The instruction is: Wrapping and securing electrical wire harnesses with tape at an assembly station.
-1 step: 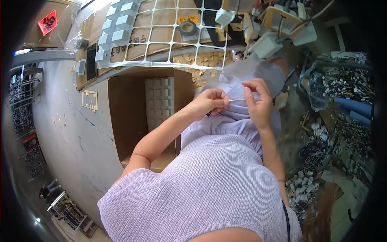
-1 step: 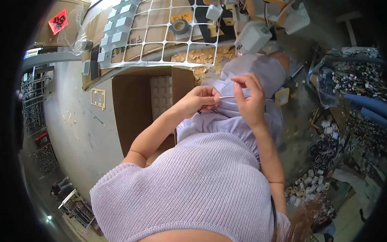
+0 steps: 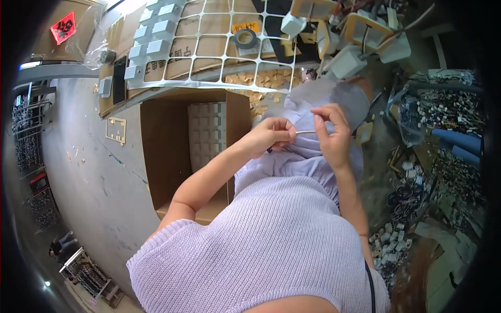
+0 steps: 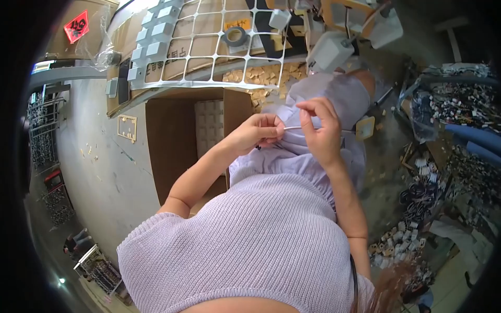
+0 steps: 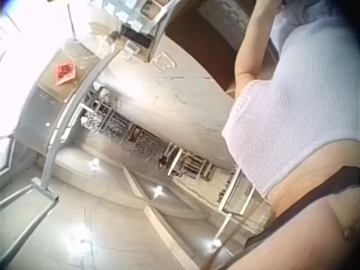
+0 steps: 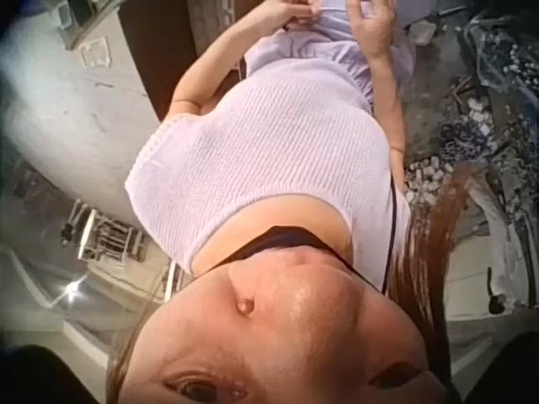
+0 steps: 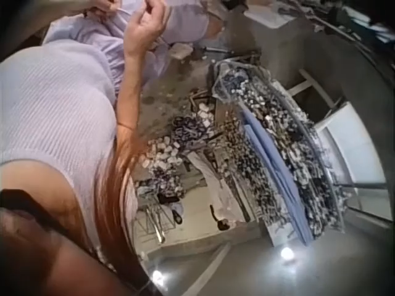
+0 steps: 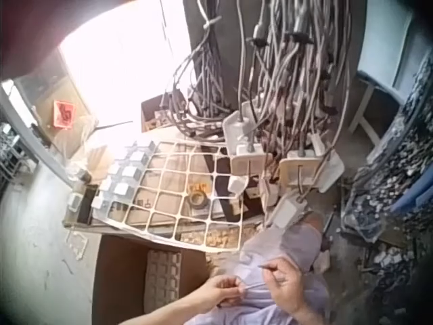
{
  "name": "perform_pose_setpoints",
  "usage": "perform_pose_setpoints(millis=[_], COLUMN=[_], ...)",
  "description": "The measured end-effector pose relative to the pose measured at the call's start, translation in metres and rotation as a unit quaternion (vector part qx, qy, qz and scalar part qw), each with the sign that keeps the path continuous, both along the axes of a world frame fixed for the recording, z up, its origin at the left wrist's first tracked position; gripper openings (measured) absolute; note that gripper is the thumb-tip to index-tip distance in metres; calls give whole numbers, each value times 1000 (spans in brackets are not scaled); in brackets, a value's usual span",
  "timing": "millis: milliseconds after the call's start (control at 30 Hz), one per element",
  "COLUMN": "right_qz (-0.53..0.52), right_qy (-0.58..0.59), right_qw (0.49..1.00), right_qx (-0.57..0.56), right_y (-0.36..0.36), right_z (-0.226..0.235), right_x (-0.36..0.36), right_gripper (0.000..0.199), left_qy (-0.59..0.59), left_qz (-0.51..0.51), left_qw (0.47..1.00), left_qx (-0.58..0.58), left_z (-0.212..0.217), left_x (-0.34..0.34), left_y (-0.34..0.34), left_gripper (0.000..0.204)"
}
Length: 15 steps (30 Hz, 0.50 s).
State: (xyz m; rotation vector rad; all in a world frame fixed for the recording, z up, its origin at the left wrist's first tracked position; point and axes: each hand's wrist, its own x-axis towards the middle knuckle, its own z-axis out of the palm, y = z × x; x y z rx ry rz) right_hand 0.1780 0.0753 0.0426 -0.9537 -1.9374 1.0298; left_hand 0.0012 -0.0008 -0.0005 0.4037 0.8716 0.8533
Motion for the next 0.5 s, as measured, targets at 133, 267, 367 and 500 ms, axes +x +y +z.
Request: perform_pose_setpoints(millis=[133, 267, 367, 500], right_qz=[-3, 18, -17, -81], right_qy=[20, -28, 24, -117], right_qw=[1000, 999, 999, 978], right_qx=[-14, 32, -15, 154], right_y=[-8, 6, 37, 98], right_z=[9, 20, 0, -15], right_x=[-28, -48, -73, -93], right_gripper=[10, 12, 17, 16], left_qy=[-35, -22, 77, 401], left_qz=[4, 6, -1, 55], left_qw=[999, 1000, 996, 861], left_qx=[-9, 3, 42, 310], left_z=[3, 3, 10, 29], left_x=[-25, -25, -17, -18], left_y=[-12, -23, -28, -12], left_gripper=[7, 5, 4, 11])
